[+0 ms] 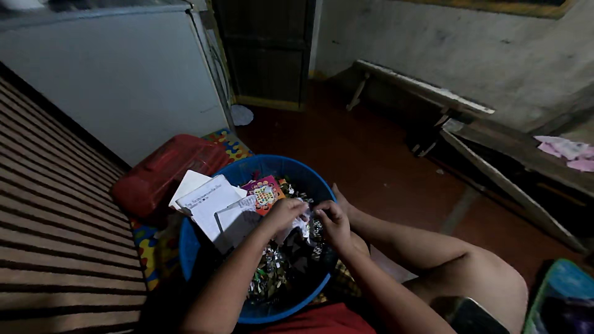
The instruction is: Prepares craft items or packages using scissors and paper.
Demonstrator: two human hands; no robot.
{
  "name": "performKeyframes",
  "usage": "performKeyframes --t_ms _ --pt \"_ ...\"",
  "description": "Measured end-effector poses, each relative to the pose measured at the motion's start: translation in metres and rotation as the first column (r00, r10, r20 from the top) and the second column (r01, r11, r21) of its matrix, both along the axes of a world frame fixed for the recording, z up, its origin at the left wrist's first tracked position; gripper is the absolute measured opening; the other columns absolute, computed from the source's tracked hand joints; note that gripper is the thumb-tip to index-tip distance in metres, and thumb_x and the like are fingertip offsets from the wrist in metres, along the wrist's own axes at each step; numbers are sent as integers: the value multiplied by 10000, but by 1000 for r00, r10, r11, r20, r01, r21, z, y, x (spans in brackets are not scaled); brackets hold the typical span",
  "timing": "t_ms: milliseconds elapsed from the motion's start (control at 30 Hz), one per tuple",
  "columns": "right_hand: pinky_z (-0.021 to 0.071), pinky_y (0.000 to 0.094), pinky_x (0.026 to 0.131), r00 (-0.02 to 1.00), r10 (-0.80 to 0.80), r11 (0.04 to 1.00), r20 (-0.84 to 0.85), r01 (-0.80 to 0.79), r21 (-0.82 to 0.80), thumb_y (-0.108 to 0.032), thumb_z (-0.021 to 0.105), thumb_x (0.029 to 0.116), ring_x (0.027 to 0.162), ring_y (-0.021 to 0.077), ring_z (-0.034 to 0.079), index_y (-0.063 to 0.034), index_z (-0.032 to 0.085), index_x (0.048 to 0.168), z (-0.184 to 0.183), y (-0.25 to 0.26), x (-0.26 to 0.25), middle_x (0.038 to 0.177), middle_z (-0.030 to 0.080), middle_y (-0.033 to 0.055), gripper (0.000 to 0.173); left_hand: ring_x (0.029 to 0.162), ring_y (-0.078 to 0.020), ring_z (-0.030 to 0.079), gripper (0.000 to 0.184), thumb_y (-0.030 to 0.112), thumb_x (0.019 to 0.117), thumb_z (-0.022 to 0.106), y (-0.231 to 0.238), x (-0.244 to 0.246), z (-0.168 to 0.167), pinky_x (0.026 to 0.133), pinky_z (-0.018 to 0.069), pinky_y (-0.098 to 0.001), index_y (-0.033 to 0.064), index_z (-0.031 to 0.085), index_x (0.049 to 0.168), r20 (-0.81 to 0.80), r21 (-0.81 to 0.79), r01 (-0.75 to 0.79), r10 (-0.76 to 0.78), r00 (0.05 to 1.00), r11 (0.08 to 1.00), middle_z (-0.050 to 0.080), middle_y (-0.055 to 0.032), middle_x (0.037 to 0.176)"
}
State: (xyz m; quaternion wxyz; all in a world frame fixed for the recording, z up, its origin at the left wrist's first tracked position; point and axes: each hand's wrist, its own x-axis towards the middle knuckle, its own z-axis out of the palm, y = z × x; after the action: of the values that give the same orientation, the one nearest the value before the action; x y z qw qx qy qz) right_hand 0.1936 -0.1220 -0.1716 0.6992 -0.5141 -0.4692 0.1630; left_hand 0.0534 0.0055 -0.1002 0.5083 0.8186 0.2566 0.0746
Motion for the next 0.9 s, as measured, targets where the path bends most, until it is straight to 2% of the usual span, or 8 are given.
performKeyframes --t_ms 167,267,333,433,600,767,833,900 --pt "571 259 808 999 51 996 -2 -51 -75 -27 597 968 877 76 650 15 707 1000 -1 0 7 970 682 50 123 875 -87 627 358 286 1094 476 31 -14 -3 861 507 -348 9 692 1023 64 -30 -153 155 986 988 707 -36 959" --pt "551 308 919 982 160 946 102 -123 -300 -191 597 997 1081 159 640 14 665 1269 9 2 0 1225 651 150 347 897 -124 636 392 312 1099 467 21 -10 2 886 511 -382 -1 699 1063 11 -14 -139 140 990 990 705 -67 987" --pt "560 312 892 983 153 942 96 -116 -316 -272 651 965 1082 180 638 13 613 1330 6 6 -1 1268 616 175 465 902 -167 645 416 321 1103 454 8 -4 1 889 512 -422 -10 699 1043 -63 63 -75 79 995 995 703 -102 978" --pt "583 284 822 991 99 957 86 -71 -282 -210 742 908 966 152 660 28 668 1198 1 5 -2 1132 642 147 382 899 -249 631 457 330 1113 421 -11 5 -1 874 501 -478 -34 678 1012 -156 133 12 9 988 991 663 -161 943" --pt "572 235 816 991 -37 981 130 60 -183 -82 720 912 888 85 665 1 744 970 -1 3 -2 969 696 82 104 907 -284 630 456 342 1108 436 -14 6 2 872 491 -501 -29 690 1029 -195 214 33 10 981 976 661 -175 946" --pt "590 269 794 998 24 970 54 -10 -242 -135 703 939 884 118 672 34 675 1091 4 3 -3 1040 667 118 229 853 -239 606 473 347 1116 404 -15 6 3 835 490 -464 -18 683 1005 -151 177 -3 30 988 984 645 -143 912" --pt "590 261 783 997 -1 978 82 18 -206 -116 710 925 878 118 666 29 686 1026 2 5 -4 1017 658 116 179 840 -233 594 479 367 1116 396 -19 6 3 817 483 -460 -1 682 1007 -145 174 -20 46 988 985 632 -129 901" --pt "583 255 797 990 -41 984 134 63 -168 -68 692 917 895 117 661 29 699 969 -2 5 -2 1002 665 122 111 956 -273 646 449 368 1104 439 -21 7 4 899 497 -500 5 703 1100 -138 223 -31 63 988 974 681 -161 1007"
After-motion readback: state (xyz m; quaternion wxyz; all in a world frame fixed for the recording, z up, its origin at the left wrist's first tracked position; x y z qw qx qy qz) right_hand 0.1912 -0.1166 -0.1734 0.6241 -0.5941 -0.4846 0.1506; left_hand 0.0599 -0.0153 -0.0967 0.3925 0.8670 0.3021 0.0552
